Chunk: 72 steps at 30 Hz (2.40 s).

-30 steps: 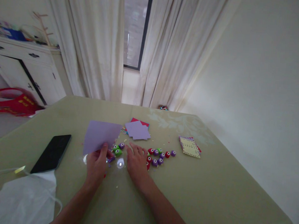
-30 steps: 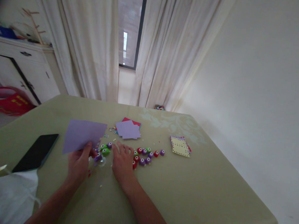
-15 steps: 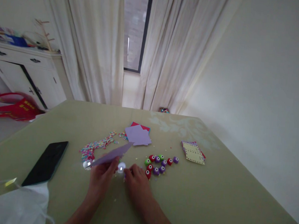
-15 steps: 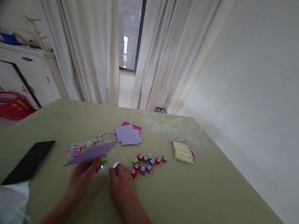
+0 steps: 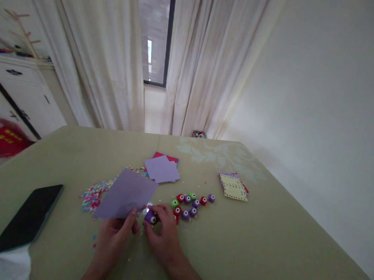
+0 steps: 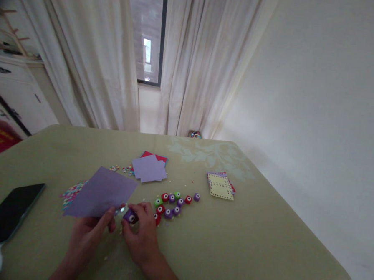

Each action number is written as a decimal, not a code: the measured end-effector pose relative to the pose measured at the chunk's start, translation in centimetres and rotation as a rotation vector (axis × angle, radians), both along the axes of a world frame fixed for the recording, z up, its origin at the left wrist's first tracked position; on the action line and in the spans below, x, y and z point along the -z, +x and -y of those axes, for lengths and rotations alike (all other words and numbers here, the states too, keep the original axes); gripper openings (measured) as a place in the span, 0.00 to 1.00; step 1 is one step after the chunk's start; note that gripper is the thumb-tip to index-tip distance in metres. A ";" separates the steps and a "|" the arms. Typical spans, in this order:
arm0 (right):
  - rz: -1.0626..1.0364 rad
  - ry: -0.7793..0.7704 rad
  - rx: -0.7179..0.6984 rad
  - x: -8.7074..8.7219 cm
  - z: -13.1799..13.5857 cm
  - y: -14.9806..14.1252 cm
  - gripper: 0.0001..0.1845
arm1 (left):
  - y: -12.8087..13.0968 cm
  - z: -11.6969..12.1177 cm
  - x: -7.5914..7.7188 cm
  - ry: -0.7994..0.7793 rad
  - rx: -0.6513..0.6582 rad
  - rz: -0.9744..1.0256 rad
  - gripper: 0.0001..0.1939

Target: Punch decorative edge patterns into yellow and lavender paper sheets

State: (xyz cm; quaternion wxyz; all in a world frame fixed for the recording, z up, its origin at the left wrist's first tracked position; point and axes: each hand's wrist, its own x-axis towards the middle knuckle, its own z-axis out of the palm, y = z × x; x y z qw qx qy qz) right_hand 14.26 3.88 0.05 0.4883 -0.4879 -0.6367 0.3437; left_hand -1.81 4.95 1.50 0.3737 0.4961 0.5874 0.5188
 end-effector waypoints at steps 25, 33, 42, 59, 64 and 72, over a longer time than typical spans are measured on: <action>-0.782 -0.340 -0.041 0.2 -2.0 -0.2 0.25 | -0.3 -0.7 0.3 -0.027 0.098 -0.097 0.33; -0.775 -0.320 -0.066 -0.4 -2.1 -0.2 0.26 | 0.1 -0.5 0.4 -0.035 0.106 -0.069 0.33; -0.834 -0.309 -0.119 0.3 -2.3 -0.2 0.28 | -0.1 -0.6 0.8 -0.034 0.152 -0.081 0.30; -0.988 -0.446 -0.011 0.4 -2.1 0.3 0.31 | 0.6 -0.3 -0.1 -0.098 0.205 -0.053 0.29; -1.006 -0.446 -0.028 -0.3 -1.8 0.1 0.30 | 0.4 -0.4 0.5 -0.005 0.207 -0.063 0.23; -1.040 -0.507 -0.032 -1.0 -1.5 0.0 0.31 | 0.4 -0.3 0.4 0.051 0.196 -0.126 0.20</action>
